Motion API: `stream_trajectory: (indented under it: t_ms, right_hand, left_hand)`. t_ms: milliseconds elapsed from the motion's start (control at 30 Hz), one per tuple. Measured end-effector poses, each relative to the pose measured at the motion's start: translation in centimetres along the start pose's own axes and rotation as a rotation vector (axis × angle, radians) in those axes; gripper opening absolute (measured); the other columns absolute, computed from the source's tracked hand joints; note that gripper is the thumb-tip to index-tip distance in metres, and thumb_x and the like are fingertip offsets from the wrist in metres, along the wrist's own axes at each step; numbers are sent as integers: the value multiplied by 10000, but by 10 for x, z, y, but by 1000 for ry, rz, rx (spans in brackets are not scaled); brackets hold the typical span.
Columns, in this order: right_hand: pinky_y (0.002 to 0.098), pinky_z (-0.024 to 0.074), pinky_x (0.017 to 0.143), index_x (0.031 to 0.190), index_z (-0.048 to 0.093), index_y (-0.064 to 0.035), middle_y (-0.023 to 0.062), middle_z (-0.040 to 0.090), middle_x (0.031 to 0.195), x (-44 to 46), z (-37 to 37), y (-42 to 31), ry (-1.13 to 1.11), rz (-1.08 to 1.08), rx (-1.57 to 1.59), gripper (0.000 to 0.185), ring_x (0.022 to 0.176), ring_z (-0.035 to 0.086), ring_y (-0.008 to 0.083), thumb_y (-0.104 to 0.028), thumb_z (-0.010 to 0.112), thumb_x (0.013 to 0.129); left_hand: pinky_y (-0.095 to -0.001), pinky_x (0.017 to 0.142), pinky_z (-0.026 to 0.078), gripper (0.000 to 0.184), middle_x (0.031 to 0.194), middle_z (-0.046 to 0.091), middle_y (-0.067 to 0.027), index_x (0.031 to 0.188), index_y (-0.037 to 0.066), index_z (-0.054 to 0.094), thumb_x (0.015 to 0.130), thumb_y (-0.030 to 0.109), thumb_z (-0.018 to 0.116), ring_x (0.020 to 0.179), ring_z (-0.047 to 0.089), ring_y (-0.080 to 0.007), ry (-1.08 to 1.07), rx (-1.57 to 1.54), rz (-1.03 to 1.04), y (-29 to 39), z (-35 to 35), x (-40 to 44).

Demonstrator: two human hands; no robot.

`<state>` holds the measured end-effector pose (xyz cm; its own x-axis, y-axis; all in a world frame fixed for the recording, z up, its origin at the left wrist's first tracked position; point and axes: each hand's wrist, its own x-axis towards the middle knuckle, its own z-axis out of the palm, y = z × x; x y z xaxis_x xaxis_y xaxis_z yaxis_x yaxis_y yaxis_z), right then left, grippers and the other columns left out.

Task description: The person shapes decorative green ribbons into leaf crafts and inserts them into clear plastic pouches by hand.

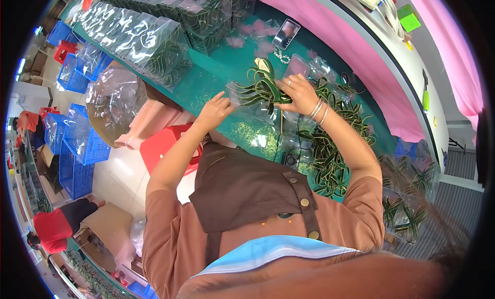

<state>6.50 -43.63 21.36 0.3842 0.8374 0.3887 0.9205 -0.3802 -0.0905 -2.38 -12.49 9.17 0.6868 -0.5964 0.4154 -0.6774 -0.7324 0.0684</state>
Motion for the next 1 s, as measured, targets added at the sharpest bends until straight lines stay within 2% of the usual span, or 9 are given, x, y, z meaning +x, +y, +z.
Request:
stream_trajectory:
  t_ms: [233,367,467,533,567,633,833,967,1000]
  right_hand:
    - [347,398,804,1194,607,-27,63,576,933,-6,4,6,-146,36,-79,646,885,525,226,-401,776,694]
    - [337,402,818,1182,614,-28,53,603,941,1,10,2,-185,8,-127,628,905,542,206,-389,768,692]
    - [335,403,829,1182,615,-24,53,613,951,4,13,-5,-213,24,-158,633,923,549,200,-375,774,679]
    - [336,403,830,1184,614,-25,53,613,952,3,14,-5,-225,44,-154,638,924,550,200,-370,776,673]
    - [337,403,831,1187,613,-25,52,613,953,3,15,-4,-239,56,-152,643,925,551,200,-365,779,667]
    - [338,402,833,1188,613,-30,53,615,957,-1,18,-4,-224,62,-140,641,927,553,203,-361,780,665]
    - [341,412,793,1153,617,-24,62,597,925,-7,21,-4,-145,79,-135,609,882,538,215,-394,769,695]
    - [346,407,809,1169,604,-35,63,612,963,-4,28,-11,-199,107,-136,614,908,552,215,-394,767,699]
    - [347,405,812,1176,599,-39,64,616,972,-2,29,-14,-218,129,-153,615,916,556,217,-392,767,702]
  left_hand:
    - [-420,1076,417,226,947,624,-73,984,83,666,770,47,607,914,634,-216,-42,-101,-12,-2,-1,-3]
    - [-388,1034,461,127,825,563,-49,905,92,601,779,77,607,841,632,-217,41,-95,23,0,3,1]
    - [-397,972,494,106,836,581,-68,915,67,589,850,133,642,855,643,-260,82,-209,-44,8,4,1]
    - [-434,873,520,242,1002,639,-124,882,10,541,865,191,701,918,647,-314,124,-279,-377,20,0,3]
    - [-434,873,520,242,1002,639,-124,882,10,541,865,191,701,918,647,-314,119,-281,-375,24,0,7]
    - [-454,799,522,290,1053,619,-166,980,-22,576,900,241,669,958,634,-373,-8,-441,-729,38,-20,31]
    - [-470,838,509,416,1176,552,-202,1192,-7,605,918,305,613,977,622,-385,-172,-306,-593,29,-6,41]
    - [-469,844,514,343,1095,624,-194,1049,1,681,872,293,650,943,640,-375,-339,-242,-703,11,4,59]
    - [-458,864,523,365,1104,644,-196,1035,1,689,849,312,654,988,641,-373,-542,-267,-778,5,-6,73]
